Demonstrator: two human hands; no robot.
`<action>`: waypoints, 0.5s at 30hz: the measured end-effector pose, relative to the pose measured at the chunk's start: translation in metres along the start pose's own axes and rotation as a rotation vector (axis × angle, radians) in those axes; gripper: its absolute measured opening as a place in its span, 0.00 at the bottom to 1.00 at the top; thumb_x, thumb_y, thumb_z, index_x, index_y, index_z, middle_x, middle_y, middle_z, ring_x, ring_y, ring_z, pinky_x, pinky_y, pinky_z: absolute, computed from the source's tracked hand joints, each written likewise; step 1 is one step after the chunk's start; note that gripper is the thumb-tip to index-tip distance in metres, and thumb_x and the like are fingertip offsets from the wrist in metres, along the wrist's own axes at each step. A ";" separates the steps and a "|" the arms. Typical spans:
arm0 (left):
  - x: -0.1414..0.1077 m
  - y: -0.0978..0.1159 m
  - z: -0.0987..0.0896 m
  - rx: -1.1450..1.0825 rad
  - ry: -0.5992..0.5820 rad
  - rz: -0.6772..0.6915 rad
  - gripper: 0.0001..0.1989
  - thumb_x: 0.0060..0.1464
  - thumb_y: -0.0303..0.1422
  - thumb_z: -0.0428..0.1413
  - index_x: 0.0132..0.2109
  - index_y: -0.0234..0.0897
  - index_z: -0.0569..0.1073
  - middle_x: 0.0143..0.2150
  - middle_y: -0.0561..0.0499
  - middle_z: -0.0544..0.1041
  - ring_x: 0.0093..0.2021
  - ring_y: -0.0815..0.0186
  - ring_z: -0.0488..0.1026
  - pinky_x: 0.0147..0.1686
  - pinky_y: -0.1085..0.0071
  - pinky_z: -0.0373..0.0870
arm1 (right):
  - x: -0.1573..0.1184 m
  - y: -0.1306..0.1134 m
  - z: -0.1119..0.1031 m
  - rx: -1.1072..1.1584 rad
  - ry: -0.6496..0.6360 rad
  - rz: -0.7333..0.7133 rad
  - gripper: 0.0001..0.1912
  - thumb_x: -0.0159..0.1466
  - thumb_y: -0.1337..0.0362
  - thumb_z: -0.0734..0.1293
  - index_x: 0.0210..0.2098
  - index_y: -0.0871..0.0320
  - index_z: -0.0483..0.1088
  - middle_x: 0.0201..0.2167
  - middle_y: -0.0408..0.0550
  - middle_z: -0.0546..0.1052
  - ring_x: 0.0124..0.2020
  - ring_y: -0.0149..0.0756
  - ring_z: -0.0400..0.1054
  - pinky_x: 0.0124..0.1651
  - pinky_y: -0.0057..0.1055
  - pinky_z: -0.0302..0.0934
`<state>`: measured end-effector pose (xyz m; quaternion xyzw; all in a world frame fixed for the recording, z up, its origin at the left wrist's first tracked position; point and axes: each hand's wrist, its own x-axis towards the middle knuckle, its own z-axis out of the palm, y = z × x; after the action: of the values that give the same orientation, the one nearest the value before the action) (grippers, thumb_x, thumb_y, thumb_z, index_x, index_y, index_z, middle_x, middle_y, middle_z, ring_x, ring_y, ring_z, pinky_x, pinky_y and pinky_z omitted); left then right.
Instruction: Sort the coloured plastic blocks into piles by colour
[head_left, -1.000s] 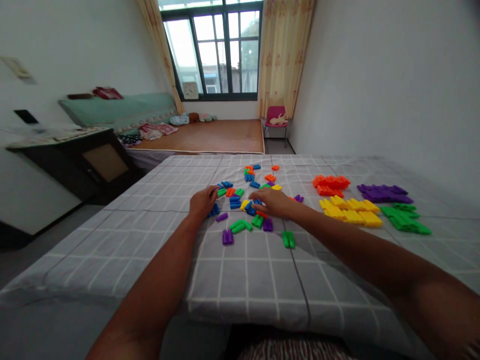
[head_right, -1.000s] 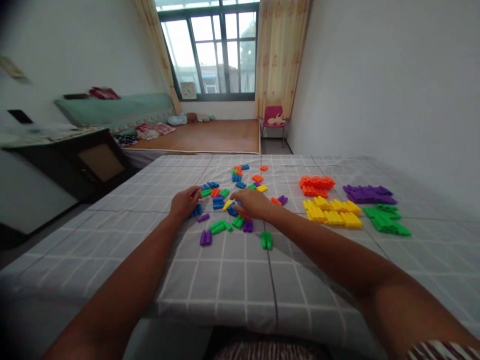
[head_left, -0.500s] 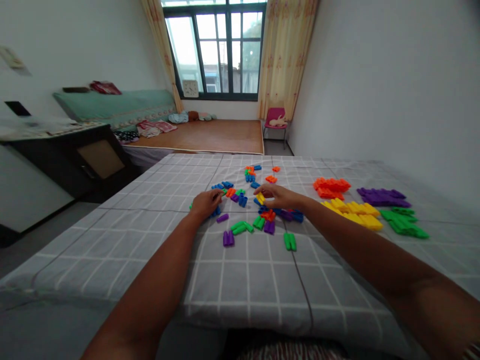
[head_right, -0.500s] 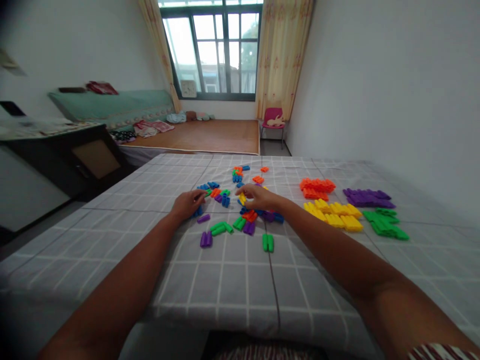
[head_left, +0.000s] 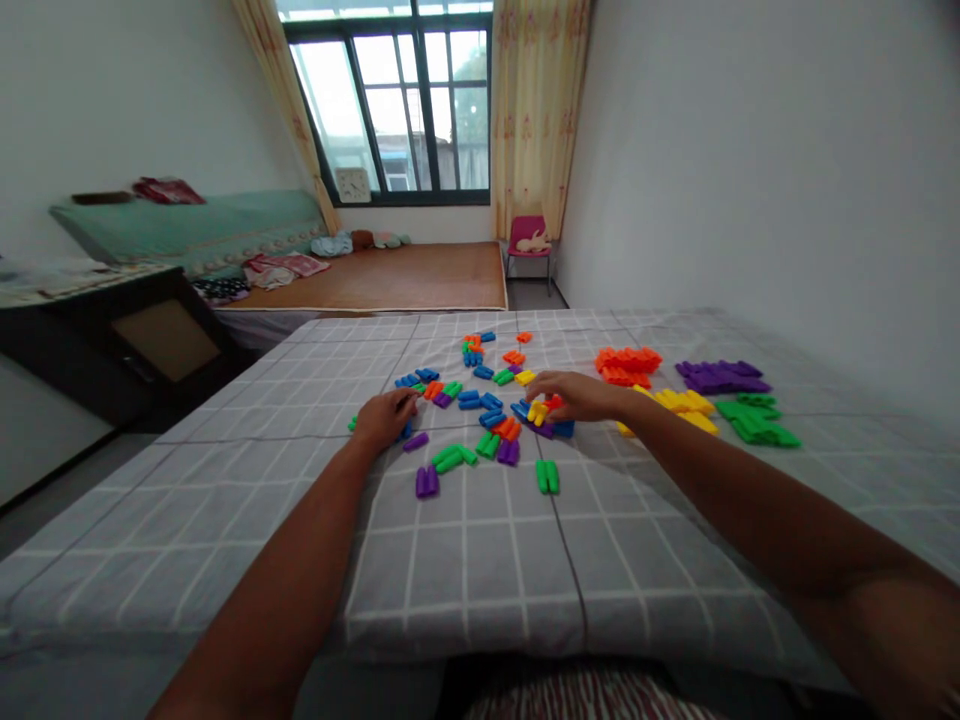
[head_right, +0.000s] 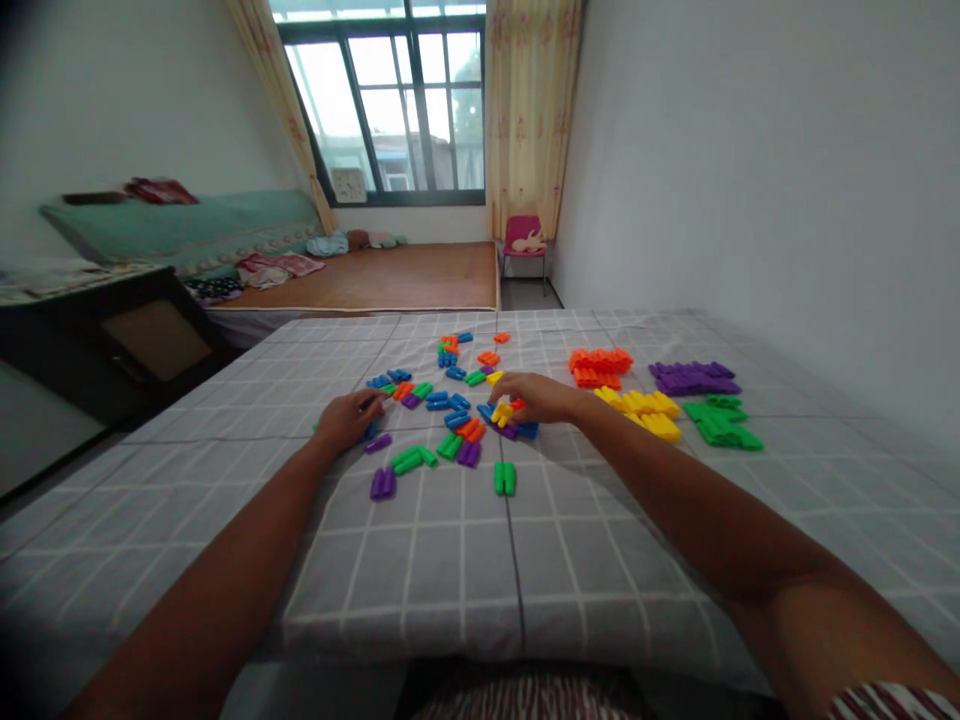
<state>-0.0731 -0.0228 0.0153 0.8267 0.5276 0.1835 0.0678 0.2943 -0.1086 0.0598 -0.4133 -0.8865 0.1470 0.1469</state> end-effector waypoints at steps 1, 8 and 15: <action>0.000 -0.001 0.000 -0.008 -0.003 0.003 0.20 0.61 0.42 0.44 0.51 0.41 0.75 0.39 0.51 0.82 0.40 0.62 0.77 0.38 0.72 0.67 | 0.002 -0.003 0.004 -0.031 -0.012 -0.030 0.17 0.56 0.69 0.69 0.46 0.56 0.73 0.47 0.51 0.75 0.47 0.40 0.69 0.49 0.35 0.61; 0.003 -0.010 0.000 -0.011 -0.024 -0.029 0.22 0.59 0.45 0.44 0.52 0.42 0.74 0.40 0.51 0.82 0.41 0.61 0.77 0.40 0.71 0.68 | -0.019 -0.012 0.001 -0.152 0.190 0.208 0.08 0.56 0.64 0.71 0.36 0.58 0.72 0.34 0.47 0.76 0.33 0.34 0.69 0.35 0.28 0.58; 0.006 -0.012 0.000 0.027 -0.043 -0.026 0.23 0.58 0.47 0.44 0.52 0.43 0.74 0.41 0.52 0.81 0.40 0.60 0.77 0.37 0.71 0.67 | -0.145 0.047 -0.062 -0.139 0.447 0.645 0.14 0.57 0.52 0.67 0.34 0.56 0.72 0.30 0.46 0.77 0.30 0.35 0.69 0.32 0.29 0.59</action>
<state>-0.0814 -0.0123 0.0133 0.8243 0.5392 0.1577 0.0706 0.4393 -0.1833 0.0786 -0.7013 -0.6653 0.0318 0.2541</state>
